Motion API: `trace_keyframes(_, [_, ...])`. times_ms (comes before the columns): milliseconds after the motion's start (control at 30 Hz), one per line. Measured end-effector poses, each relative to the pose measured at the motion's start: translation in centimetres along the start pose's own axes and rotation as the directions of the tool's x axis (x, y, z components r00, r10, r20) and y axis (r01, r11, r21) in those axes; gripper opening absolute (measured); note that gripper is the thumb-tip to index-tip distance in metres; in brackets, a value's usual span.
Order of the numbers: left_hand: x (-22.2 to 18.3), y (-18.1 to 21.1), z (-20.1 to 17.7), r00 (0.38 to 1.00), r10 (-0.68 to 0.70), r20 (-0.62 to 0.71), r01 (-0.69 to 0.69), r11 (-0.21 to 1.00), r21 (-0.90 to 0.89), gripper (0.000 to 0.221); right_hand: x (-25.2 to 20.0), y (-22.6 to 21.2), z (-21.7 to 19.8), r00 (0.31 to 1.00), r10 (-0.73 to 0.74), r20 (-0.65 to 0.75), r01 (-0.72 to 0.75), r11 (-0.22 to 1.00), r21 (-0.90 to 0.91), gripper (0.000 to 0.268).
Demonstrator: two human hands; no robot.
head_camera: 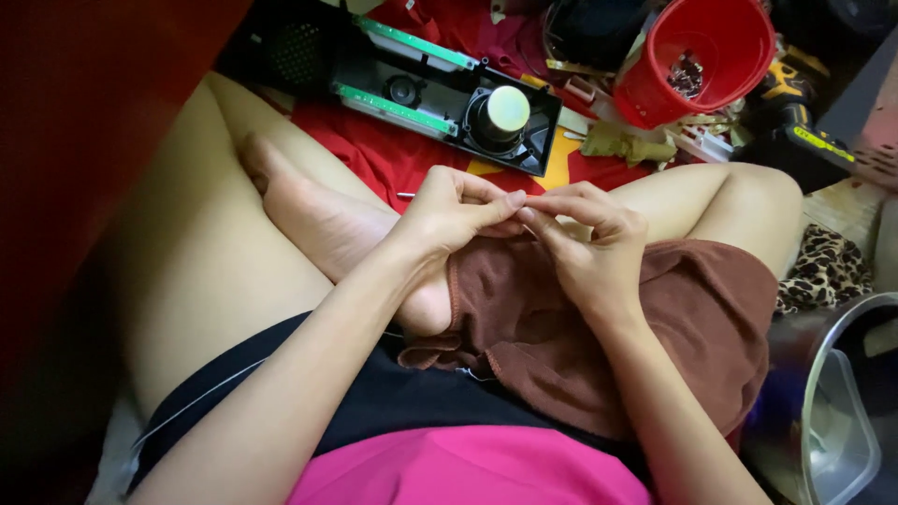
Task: Installing a speaker unit into a housing by fastening screws with a screwdriver.
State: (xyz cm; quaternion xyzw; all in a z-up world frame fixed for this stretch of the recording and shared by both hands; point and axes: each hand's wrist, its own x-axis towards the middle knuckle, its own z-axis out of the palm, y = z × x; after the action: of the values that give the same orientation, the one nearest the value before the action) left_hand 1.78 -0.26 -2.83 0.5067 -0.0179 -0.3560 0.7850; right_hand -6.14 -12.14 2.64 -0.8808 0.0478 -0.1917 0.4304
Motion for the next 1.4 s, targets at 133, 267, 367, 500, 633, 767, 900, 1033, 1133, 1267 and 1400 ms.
trace_keyframes(133, [0.4, -0.2, -0.4, 0.999, -0.003, -0.043, 0.003, 1.000, 0.003, 0.020, 0.5, -0.2, 0.6, 1.000, 0.013, 0.012, -0.013, 1.000, -0.002, 0.014])
trace_keyframes(267, [0.5, 0.2, -0.6, 0.994, -0.031, -0.104, 0.035, 0.999, 0.035, 0.020, 1.1, -0.3, 1.1, 0.998, 0.052, 0.039, -0.053, 0.999, 0.009, 0.014])
trace_keyframes(367, [0.9, -0.1, -0.5, 0.991, -0.041, -0.124, 0.045, 0.999, 0.025, 0.020, 1.7, 0.4, 1.2, 0.997, 0.059, 0.059, -0.061, 0.998, 0.026, 0.014])
trace_keyframes(500, [1.4, 0.1, -0.5, 0.981, -0.066, -0.183, 0.065, 0.998, -0.009, 0.022, 2.6, 0.9, 1.7, 0.992, 0.063, 0.106, -0.070, 0.996, 0.063, 0.012])
trace_keyframes(633, [1.7, 0.4, -1.0, 0.972, -0.036, -0.231, 0.048, 0.998, 0.044, 0.021, 3.7, 1.1, 2.2, 0.988, 0.089, 0.125, -0.099, 0.993, 0.068, 0.012])
trace_keyframes(767, [2.7, 2.0, -2.8, 0.910, 0.341, -0.235, -0.114, 0.752, 0.649, 0.020, 3.9, 1.9, 2.3, 0.988, 0.111, 0.103, -0.118, 0.991, 0.060, 0.009])
trace_keyframes(900, [5.4, 2.9, -4.0, 0.728, 0.681, 0.079, -0.383, 0.310, 0.870, 0.021, 3.4, 2.6, 2.8, 0.996, 0.088, 0.030, -0.087, 0.996, -0.016, 0.007])
trace_keyframes(1033, [7.3, 2.1, -1.8, 0.716, 0.660, 0.227, -0.436, 0.169, 0.884, 0.049, 3.4, 2.7, 2.8, 0.995, 0.095, -0.024, -0.095, 0.995, 0.013, 0.007])
trace_keyframes(1133, [8.7, 1.3, -1.4, 0.736, 0.619, 0.274, -0.394, 0.063, 0.917, 0.062, 3.9, 2.1, 3.1, 1.000, -0.027, -0.002, 0.027, 0.989, -0.144, 0.008])
trace_keyframes(1267, [9.7, 0.8, -1.8, 0.748, 0.577, 0.328, -0.382, -0.031, 0.924, 0.067, 4.4, 3.0, 3.6, 0.990, 0.066, 0.122, -0.039, 0.977, -0.210, 0.004])
trace_keyframes(1400, [10.2, 0.2, -2.0, 0.749, 0.573, 0.333, -0.373, -0.049, 0.926, 0.061, 4.4, 4.2, 3.5, 0.969, 0.173, 0.178, -0.112, 0.944, -0.311, 0.003])
